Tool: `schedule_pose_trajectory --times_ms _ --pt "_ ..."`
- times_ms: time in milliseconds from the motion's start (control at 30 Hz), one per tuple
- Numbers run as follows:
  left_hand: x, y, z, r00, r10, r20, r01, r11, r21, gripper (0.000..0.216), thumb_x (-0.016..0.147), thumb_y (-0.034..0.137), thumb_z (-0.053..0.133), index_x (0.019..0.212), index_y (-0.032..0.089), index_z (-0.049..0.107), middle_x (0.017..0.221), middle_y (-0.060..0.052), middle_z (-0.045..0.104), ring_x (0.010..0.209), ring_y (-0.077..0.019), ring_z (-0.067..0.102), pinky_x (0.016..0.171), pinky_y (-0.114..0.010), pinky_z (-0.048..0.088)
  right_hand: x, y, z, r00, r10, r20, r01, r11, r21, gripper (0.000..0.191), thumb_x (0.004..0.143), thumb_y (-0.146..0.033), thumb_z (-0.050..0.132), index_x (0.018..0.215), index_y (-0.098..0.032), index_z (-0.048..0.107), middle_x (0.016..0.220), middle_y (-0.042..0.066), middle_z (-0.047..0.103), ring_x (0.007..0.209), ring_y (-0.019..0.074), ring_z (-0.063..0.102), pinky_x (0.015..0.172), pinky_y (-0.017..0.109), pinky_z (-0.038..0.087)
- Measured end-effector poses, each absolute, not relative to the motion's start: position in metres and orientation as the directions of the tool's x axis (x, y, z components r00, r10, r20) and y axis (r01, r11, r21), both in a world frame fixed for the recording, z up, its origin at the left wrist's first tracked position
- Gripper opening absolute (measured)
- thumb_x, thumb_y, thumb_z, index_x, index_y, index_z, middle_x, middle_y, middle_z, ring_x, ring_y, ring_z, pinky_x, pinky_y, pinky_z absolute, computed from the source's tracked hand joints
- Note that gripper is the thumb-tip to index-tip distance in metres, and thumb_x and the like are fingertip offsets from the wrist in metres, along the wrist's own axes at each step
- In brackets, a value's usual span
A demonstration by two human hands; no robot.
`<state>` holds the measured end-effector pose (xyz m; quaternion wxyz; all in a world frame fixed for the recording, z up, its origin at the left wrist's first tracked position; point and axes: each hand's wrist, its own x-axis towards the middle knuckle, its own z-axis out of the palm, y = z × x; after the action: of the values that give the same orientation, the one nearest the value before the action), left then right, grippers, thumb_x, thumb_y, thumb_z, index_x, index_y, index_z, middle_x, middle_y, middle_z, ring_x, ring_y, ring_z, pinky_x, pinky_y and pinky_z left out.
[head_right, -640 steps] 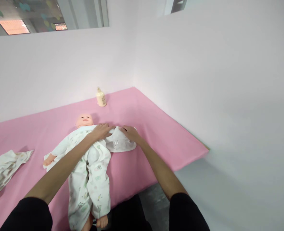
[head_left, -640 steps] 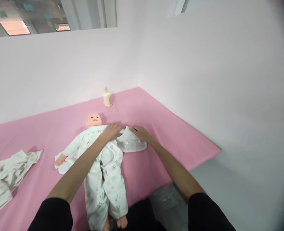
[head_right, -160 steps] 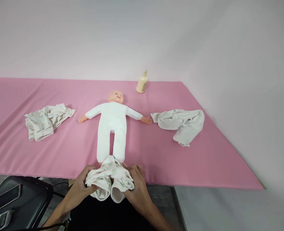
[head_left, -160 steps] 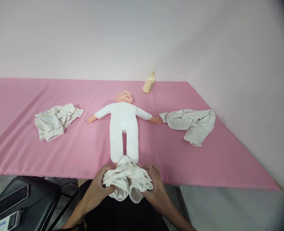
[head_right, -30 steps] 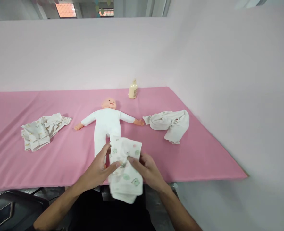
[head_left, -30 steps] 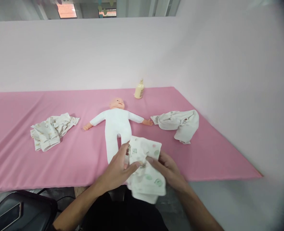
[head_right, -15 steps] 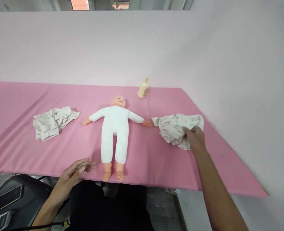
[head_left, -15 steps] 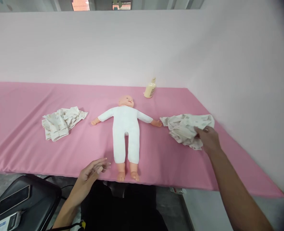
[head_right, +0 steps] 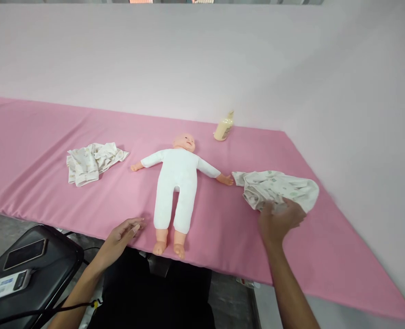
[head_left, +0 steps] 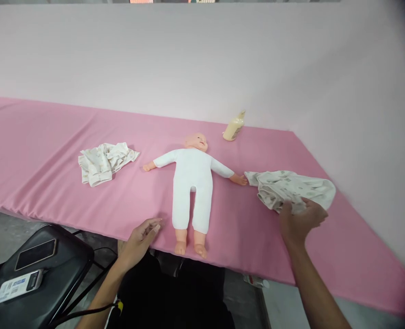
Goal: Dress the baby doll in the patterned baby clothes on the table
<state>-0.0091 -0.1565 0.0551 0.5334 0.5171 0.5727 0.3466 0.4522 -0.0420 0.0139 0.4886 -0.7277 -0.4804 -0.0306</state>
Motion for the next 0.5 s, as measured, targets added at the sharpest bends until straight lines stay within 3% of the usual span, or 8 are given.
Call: schedule_pose_trajectory --times_ms 67,100,200,300,367,500 --pt "-0.011 -0.149 0.056 0.144 0.96 -0.238 0.271 0.193 0.943 0.048 0.096 0.052 0.047 0.131 0.022 0.058 0.134 -0.009 0.061 0.122 -0.0241 0.058 0.104 -0.038 0.046 0.424 -0.043 0.019 0.429 0.703 0.567 0.764 0.052 -0.643 0.036 0.081 -0.04 0.062 0.107 -0.02 0.049 0.123 0.022 0.05 0.127 0.0395 0.039 0.106 0.057 0.03" --pt "-0.013 -0.143 0.056 0.145 0.965 -0.217 0.306 0.165 0.938 0.046 0.096 0.052 0.046 0.13 0.023 0.058 0.134 -0.008 0.061 0.121 -0.0241 0.058 0.103 -0.038 0.047 0.41 -0.042 0.021 0.44 0.648 0.622 0.774 0.077 -0.628 0.035 0.082 -0.04 0.06 0.108 -0.018 0.051 0.12 0.019 0.052 0.125 0.0377 0.041 0.107 0.058 0.03" --pt "-0.029 -0.117 0.052 0.034 0.996 -0.08 0.515 0.051 0.856 0.043 0.096 0.05 0.043 0.127 0.025 0.059 0.131 -0.008 0.062 0.119 -0.0255 0.058 0.102 -0.041 0.047 0.373 -0.038 0.02 0.389 0.683 0.618 0.768 0.13 -0.627 0.04 0.085 -0.04 0.055 0.116 -0.015 0.052 0.119 0.015 0.054 0.125 0.0317 0.043 0.108 0.054 0.031" --pt "-0.061 -0.078 0.049 -0.105 0.973 0.206 0.809 -0.037 0.587 0.041 0.097 0.042 0.041 0.125 0.02 0.059 0.126 -0.012 0.063 0.12 -0.0296 0.055 0.106 -0.047 0.041 0.352 -0.036 0.013 0.37 0.742 0.559 0.736 0.133 -0.664 0.046 0.084 -0.043 0.055 0.119 -0.013 0.052 0.123 0.017 0.052 0.126 0.0313 0.042 0.108 0.053 0.031" --pt "-0.088 -0.049 0.048 -0.16 0.924 0.348 0.921 0.013 0.39 0.041 0.095 0.037 0.043 0.128 0.016 0.056 0.129 -0.016 0.058 0.123 -0.0335 0.051 0.106 -0.05 0.039 0.348 -0.037 0.007 0.362 0.777 0.515 0.724 0.113 -0.68 0.047 0.084 -0.045 0.054 0.118 -0.013 0.053 0.124 0.018 0.051 0.127 0.0324 0.041 0.109 0.054 0.029" --pt "-0.138 0.01 0.044 -0.293 0.851 0.435 0.951 0.214 0.222 0.047 0.09 0.032 0.051 0.133 0.013 0.051 0.135 -0.021 0.05 0.124 -0.0383 0.046 0.102 -0.05 0.039 0.351 -0.039 -0.002 0.362 0.805 0.47 0.719 0.08 -0.691 0.048 0.082 -0.046 0.054 0.117 -0.013 0.054 0.124 0.017 0.051 0.127 0.0327 0.04 0.111 0.054 0.026"
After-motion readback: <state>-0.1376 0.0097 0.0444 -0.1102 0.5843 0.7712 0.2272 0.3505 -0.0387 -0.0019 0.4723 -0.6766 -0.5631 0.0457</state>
